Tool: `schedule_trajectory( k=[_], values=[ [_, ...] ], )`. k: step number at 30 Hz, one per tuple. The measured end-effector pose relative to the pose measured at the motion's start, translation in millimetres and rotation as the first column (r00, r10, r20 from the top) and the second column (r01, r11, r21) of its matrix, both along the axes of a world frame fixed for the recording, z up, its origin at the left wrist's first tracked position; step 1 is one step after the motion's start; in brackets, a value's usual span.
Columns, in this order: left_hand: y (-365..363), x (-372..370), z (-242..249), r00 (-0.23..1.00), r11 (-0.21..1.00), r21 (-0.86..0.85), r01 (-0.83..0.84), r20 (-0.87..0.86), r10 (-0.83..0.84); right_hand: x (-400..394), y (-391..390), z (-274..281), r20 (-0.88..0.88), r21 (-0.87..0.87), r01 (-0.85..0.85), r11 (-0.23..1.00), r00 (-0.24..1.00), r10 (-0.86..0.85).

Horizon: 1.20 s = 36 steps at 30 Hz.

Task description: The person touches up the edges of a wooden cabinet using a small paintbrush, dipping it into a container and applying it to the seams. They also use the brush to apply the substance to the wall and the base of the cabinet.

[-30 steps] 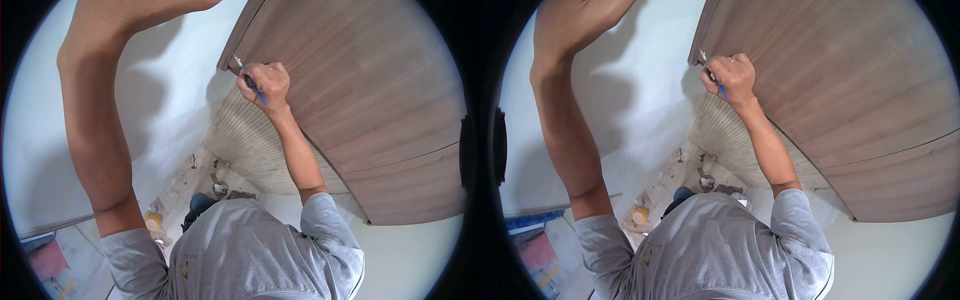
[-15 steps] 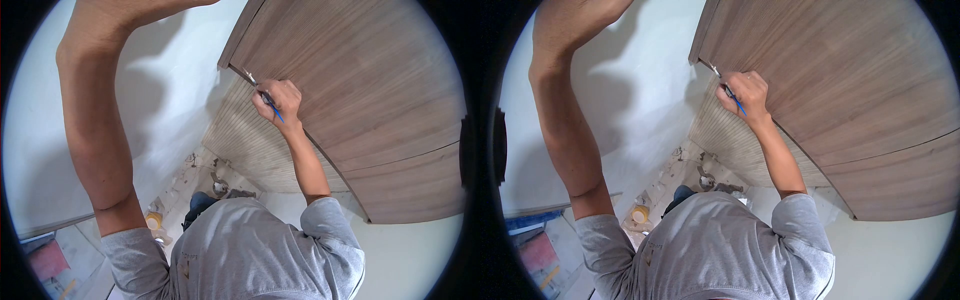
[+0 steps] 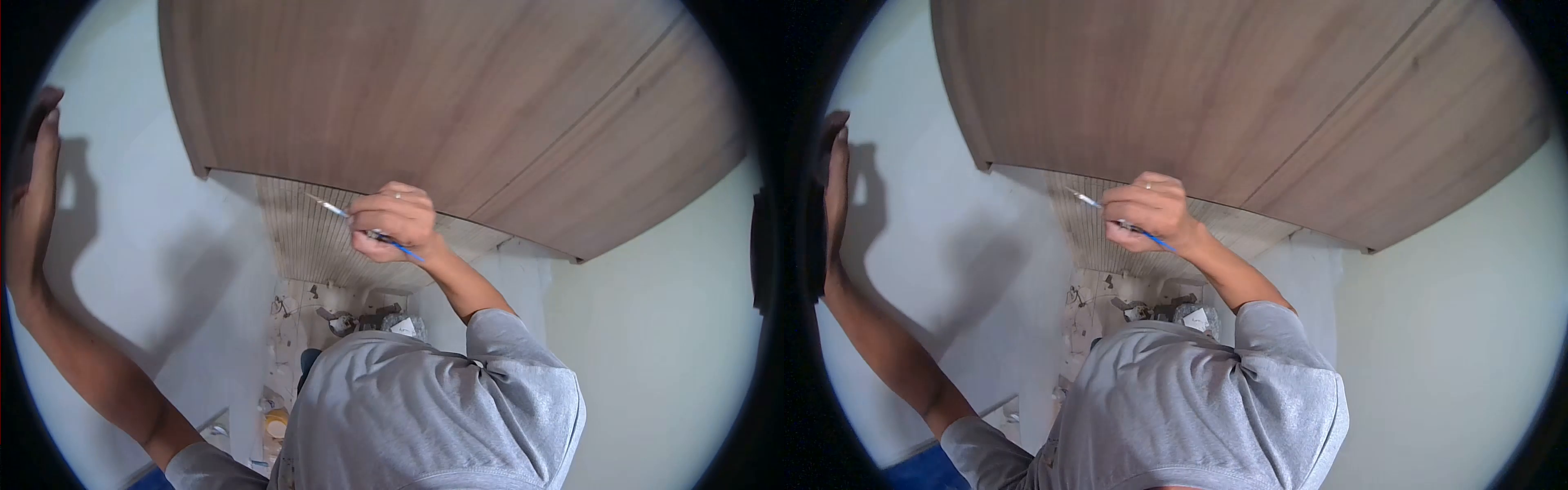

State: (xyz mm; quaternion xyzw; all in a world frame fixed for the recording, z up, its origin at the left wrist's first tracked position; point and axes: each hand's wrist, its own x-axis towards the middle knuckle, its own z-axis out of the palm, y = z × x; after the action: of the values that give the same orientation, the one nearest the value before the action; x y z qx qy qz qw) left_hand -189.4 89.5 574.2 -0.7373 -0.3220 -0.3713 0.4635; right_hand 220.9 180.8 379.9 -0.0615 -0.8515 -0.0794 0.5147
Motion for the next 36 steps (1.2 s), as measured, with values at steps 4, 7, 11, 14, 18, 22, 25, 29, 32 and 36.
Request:
schedule_trajectory(
  k=[4, 7, 11, 14, 18, 22, 25, 29, 32, 36],
  values=[
    [-2, -59, -26, 0.943, 0.939, -0.192, -0.287, 0.114, 0.312, 61, -16, 25, -0.059, -0.019, 0.083, 0.996, 0.995, -0.084],
    [6, -75, -36, 0.852, 0.870, -0.250, -0.424, 0.217, 0.477, 104, -28, 48, -0.133, 0.023, 0.154, 0.988, 0.980, -0.150],
    [1, -71, -40, 0.860, 0.872, -0.299, -0.389, 0.221, 0.460, 162, -40, 63, -0.308, 0.027, 0.281, 0.959, 0.915, -0.260],
    [10, -77, -41, 0.881, 0.887, -0.347, -0.304, 0.252, 0.401, 191, -47, 66, -0.464, -0.147, 0.271, 0.951, 0.831, -0.308],
    [33, -112, -51, 0.913, 0.908, -0.420, 0.002, 0.371, 0.170, 221, -39, 72, -0.490, -0.194, 0.181, 0.964, 0.833, -0.255],
    [15, -96, -47, 0.882, 0.855, -0.501, -0.134, 0.333, 0.333, 226, -32, 54, -0.507, -0.331, 0.041, 0.943, 0.835, -0.214],
    [10, -93, -37, 0.887, 0.846, -0.489, -0.212, 0.268, 0.376, 229, -27, 39, -0.512, -0.380, -0.027, 0.924, 0.838, -0.187],
    [10, -106, -28, 0.948, 0.879, -0.468, -0.087, 0.233, 0.218, 239, -28, 37, -0.529, -0.416, -0.108, 0.903, 0.837, -0.144],
    [1, -59, -20, 0.933, 0.922, -0.309, -0.233, 0.196, 0.301, 239, -30, 42, -0.501, -0.423, -0.083, 0.902, 0.851, -0.157],
    [-7, -27, -16, 0.926, 0.931, -0.243, -0.271, 0.198, 0.321, 245, -28, 40, -0.484, -0.429, -0.100, 0.898, 0.865, -0.134]
  ],
)
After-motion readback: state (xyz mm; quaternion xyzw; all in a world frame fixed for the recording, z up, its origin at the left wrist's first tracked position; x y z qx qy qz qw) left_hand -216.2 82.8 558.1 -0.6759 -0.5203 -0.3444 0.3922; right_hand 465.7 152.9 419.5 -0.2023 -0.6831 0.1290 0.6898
